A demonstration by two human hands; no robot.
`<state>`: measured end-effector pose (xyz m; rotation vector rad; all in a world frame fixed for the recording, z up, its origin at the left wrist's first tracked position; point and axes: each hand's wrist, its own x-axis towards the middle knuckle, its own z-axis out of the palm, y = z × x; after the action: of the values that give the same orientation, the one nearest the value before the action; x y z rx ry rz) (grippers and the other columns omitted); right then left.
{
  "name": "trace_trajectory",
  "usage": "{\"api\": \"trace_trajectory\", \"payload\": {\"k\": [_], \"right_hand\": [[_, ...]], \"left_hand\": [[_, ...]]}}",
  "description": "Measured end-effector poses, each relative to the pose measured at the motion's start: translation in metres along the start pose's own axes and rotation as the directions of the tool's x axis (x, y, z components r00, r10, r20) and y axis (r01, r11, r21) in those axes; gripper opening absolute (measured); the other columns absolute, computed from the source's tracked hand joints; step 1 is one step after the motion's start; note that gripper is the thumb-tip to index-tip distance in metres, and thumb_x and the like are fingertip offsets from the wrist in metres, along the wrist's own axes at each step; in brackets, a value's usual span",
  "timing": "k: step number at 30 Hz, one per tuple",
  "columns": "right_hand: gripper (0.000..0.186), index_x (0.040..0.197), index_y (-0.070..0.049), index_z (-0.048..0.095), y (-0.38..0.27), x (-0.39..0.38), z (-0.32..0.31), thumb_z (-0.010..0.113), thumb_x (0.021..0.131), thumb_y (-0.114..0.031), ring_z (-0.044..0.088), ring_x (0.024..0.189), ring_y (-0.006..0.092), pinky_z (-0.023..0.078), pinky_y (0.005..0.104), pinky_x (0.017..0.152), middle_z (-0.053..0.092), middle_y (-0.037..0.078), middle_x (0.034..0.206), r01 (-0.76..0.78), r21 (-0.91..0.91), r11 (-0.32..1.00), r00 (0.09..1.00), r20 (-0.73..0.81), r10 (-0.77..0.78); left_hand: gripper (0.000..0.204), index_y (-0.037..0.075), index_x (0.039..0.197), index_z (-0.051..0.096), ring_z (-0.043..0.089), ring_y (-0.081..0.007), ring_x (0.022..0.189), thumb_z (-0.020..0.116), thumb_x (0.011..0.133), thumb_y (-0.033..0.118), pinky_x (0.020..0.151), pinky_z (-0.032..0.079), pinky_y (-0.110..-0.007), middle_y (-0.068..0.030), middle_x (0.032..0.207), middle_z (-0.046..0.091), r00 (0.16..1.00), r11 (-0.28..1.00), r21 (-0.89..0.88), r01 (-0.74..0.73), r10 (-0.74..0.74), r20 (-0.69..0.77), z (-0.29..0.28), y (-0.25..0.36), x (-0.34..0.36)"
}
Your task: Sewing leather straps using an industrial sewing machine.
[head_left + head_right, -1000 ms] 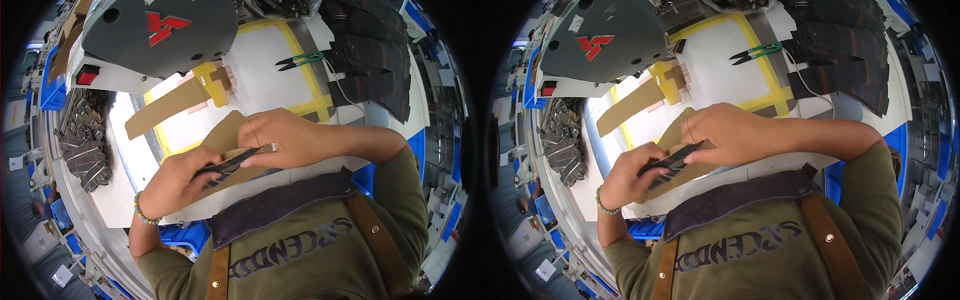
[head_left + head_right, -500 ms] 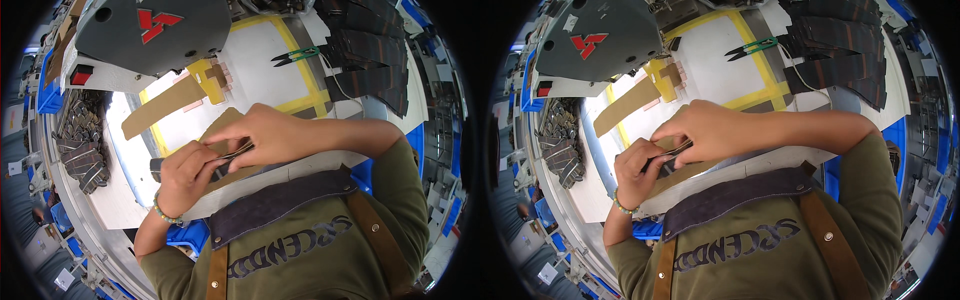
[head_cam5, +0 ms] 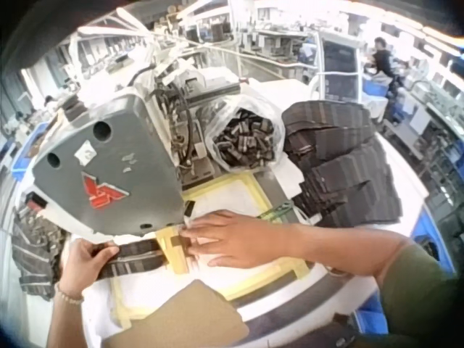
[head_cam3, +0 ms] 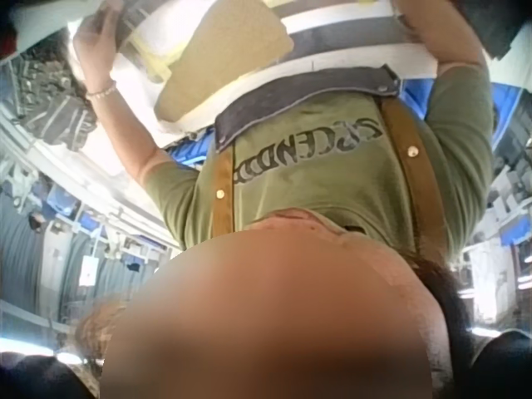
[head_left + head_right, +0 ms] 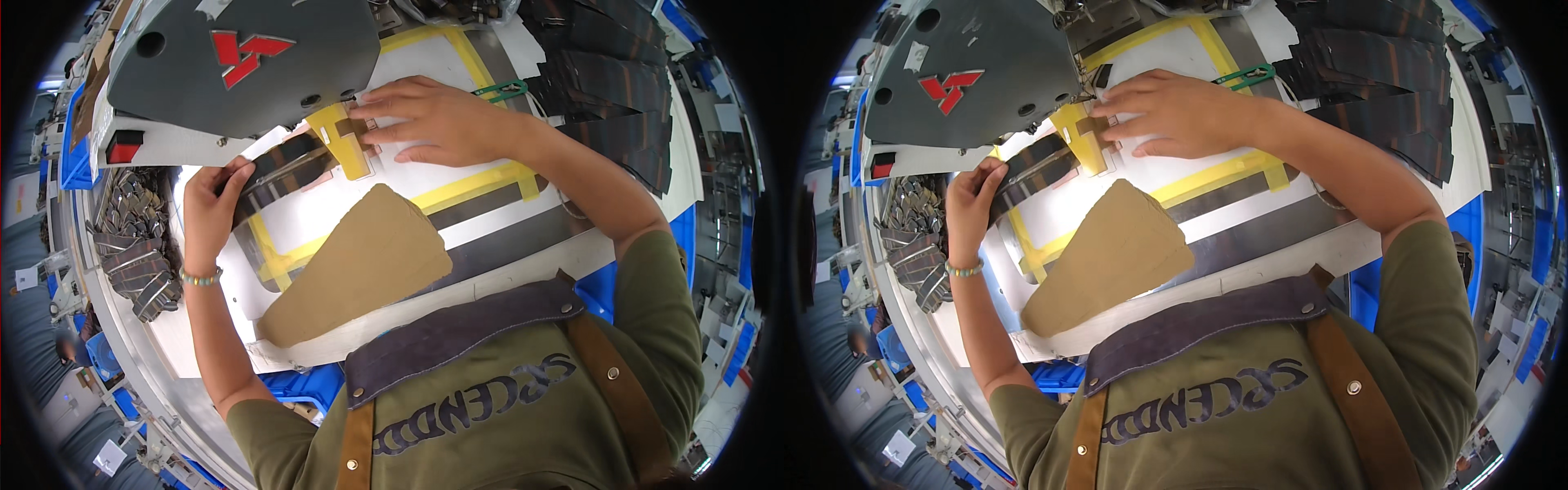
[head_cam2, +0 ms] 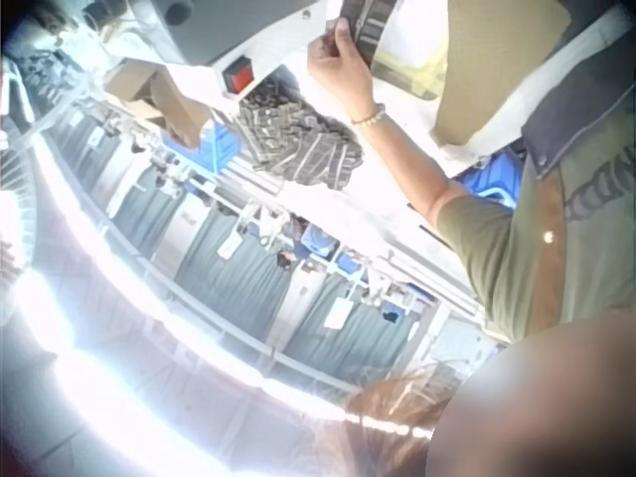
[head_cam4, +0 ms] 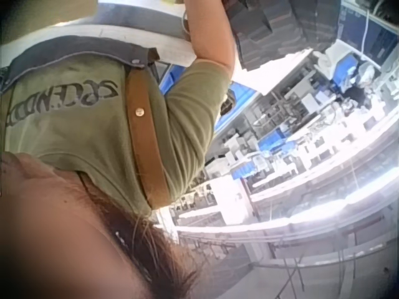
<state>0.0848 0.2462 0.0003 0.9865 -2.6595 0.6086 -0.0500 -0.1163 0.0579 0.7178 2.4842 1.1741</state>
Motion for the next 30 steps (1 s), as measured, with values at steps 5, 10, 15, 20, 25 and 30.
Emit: {"api": "trace_trajectory", "payload": {"k": [5, 10, 15, 20, 25, 30], "right_hand": [[0.033, 0.131, -0.015, 0.077, 0.005, -0.003, 0.004, 0.074, 0.099, -0.025, 0.050, 0.148, 0.0293, 0.040, 0.0473, 0.123, 0.062, 0.008, 0.153, -0.019, 0.031, 0.999, 0.999, -0.026, 0.020], [0.035, 0.133, -0.016, 0.076, 0.002, -0.007, -0.008, 0.074, 0.099, -0.025, 0.053, 0.145, 0.0293, 0.043, 0.0471, 0.121, 0.063, 0.007, 0.152, -0.183, 0.234, 0.955, 0.983, 0.012, 0.185], [0.045, 0.138, -0.014, 0.071, 0.002, -0.006, -0.001, 0.077, 0.095, -0.026, 0.049, 0.148, 0.0332, 0.039, 0.0500, 0.123, 0.057, 0.007, 0.160, -0.012, 0.062, 0.998, 1.000, -0.022, 0.013], [0.048, 0.141, -0.013, 0.070, 0.004, -0.007, 0.003, 0.076, 0.095, -0.028, 0.049, 0.149, 0.0305, 0.038, 0.0498, 0.124, 0.055, 0.007, 0.162, -0.018, 0.051, 0.999, 1.000, -0.010, 0.019], [0.051, 0.142, -0.010, 0.068, 0.004, -0.007, 0.005, 0.076, 0.095, -0.028, 0.049, 0.149, 0.0279, 0.038, 0.0490, 0.124, 0.055, 0.007, 0.162, -0.012, 0.036, 0.999, 1.000, -0.024, 0.013], [0.051, 0.141, -0.008, 0.068, 0.001, -0.007, -0.002, 0.076, 0.095, -0.028, 0.049, 0.150, 0.0291, 0.038, 0.0480, 0.125, 0.055, 0.010, 0.161, -0.063, 0.052, 0.997, 0.997, -0.031, 0.065]], "left_hand": [[0.015, -0.002, 0.113, 0.070, 0.068, -0.0119, 0.094, 0.077, 0.101, 0.005, 0.095, 0.053, -0.028, -0.0058, 0.109, 0.077, 0.995, 0.994, -0.051, -0.100, 0.101, 0.008, 0.032, -0.019, 0.032], [0.032, -0.008, 0.104, 0.078, 0.067, -0.0115, 0.080, 0.080, 0.101, 0.024, 0.079, 0.053, -0.028, -0.0097, 0.086, 0.079, 0.993, 0.957, 0.280, 0.075, -0.047, -0.104, 0.055, -0.001, 0.033], [0.025, -0.004, 0.108, 0.079, 0.066, -0.0173, 0.074, 0.081, 0.099, 0.020, 0.075, 0.052, -0.031, -0.0136, 0.087, 0.079, 0.979, 0.972, 0.204, -0.113, 0.144, -0.147, 0.069, 0.001, 0.027], [0.031, -0.001, 0.122, 0.077, 0.073, -0.0308, 0.094, 0.081, 0.094, 0.012, 0.094, 0.055, -0.039, -0.0139, 0.111, 0.080, 0.869, 0.653, 0.693, -0.306, 0.489, -0.077, 0.075, 0.009, 0.011], [0.044, -0.002, 0.132, 0.072, 0.062, -0.0398, 0.129, 0.078, 0.090, 0.010, 0.111, 0.049, -0.049, -0.0165, 0.138, 0.071, 0.832, 0.628, 0.606, -0.488, 0.544, 0.106, 0.094, 0.025, -0.017], [0.047, -0.001, 0.137, 0.070, 0.056, -0.0403, 0.140, 0.077, 0.092, 0.011, 0.116, 0.044, -0.051, -0.0161, 0.149, 0.066, 0.857, 0.653, 0.593, -0.472, 0.498, 0.133, 0.094, 0.025, -0.024]]}}
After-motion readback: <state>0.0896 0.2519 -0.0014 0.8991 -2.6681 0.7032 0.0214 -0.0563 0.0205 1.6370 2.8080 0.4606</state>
